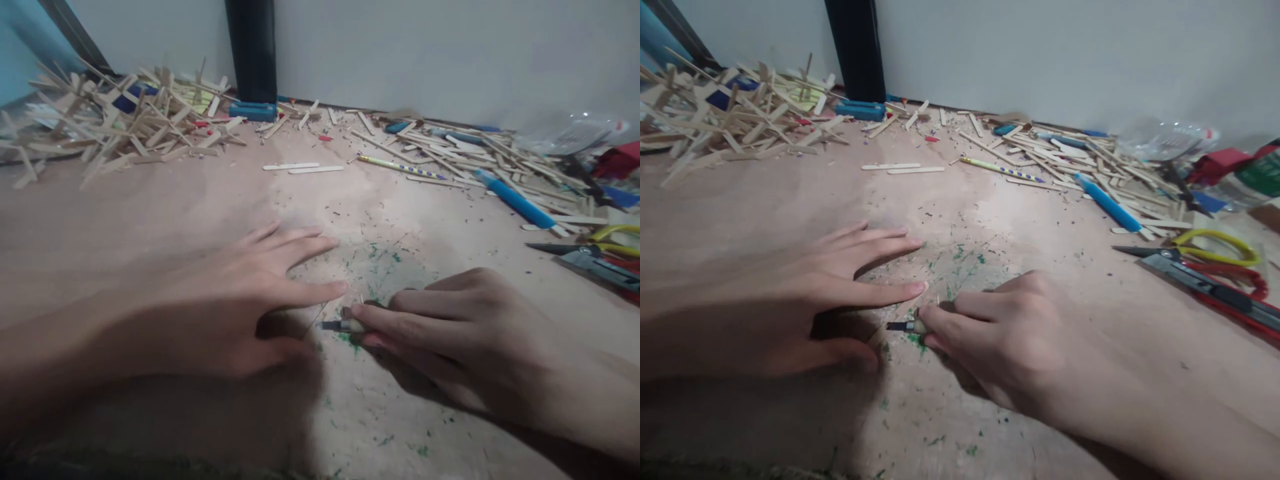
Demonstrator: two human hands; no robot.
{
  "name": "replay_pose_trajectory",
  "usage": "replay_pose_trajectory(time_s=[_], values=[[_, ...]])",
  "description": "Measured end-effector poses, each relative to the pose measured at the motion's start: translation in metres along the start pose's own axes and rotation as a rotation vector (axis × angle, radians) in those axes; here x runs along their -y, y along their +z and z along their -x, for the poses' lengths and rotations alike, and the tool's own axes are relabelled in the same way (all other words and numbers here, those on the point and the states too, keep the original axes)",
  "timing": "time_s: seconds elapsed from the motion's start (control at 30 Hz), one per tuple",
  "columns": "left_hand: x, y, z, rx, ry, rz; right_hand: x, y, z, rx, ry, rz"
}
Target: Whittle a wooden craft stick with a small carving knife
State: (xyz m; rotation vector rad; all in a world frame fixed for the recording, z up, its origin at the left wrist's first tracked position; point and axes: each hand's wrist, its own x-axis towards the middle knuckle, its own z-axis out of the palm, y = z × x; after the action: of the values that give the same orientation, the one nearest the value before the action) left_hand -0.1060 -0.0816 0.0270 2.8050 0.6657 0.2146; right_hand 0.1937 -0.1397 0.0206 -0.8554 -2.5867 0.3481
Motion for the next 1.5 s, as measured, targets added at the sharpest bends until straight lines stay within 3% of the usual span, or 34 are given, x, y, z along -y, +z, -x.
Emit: replay_pose_trajectory(time_s=[0.1, 0.27, 0.47, 0.73, 0.93, 1.1, 1.37, 1.5], values=[[0.0, 0.001, 0.001, -0.011, 0.007, 0.0, -0.001, 0.0, -0.001, -0.032, -0.063, 0.016], [-0.004, 0.003, -0.003, -0.005, -0.007, 0.015, 0.011, -0.003, -0.008, 0.072, 0.126, -0.192], [-0.005, 0.006, -0.006, -0.032, -0.009, 0.039, 0.014, -0.006, -0.01, 0.081, 0.08, -0.181], [-0.005, 0.008, -0.005, -0.032, 0.005, 0.02, 0.009, -0.028, -0.015, 0.13, 0.057, -0.142], [-0.006, 0.009, -0.004, -0.052, -0.003, 0.023, 0.008, -0.017, -0.011, 0.078, 0.095, -0.187], [-0.004, 0.012, -0.003, -0.063, 0.011, 0.011, -0.004, -0.01, -0.004, 0.026, 0.031, -0.243], [-0.004, 0.006, -0.004, -0.07, 0.019, -0.087, 0.0, -0.03, -0.013, 0.105, 0.062, -0.182], [0.0, -0.003, -0.007, -0.144, 0.071, -0.129, 0.0, -0.033, -0.015, 0.138, 0.082, -0.196]])
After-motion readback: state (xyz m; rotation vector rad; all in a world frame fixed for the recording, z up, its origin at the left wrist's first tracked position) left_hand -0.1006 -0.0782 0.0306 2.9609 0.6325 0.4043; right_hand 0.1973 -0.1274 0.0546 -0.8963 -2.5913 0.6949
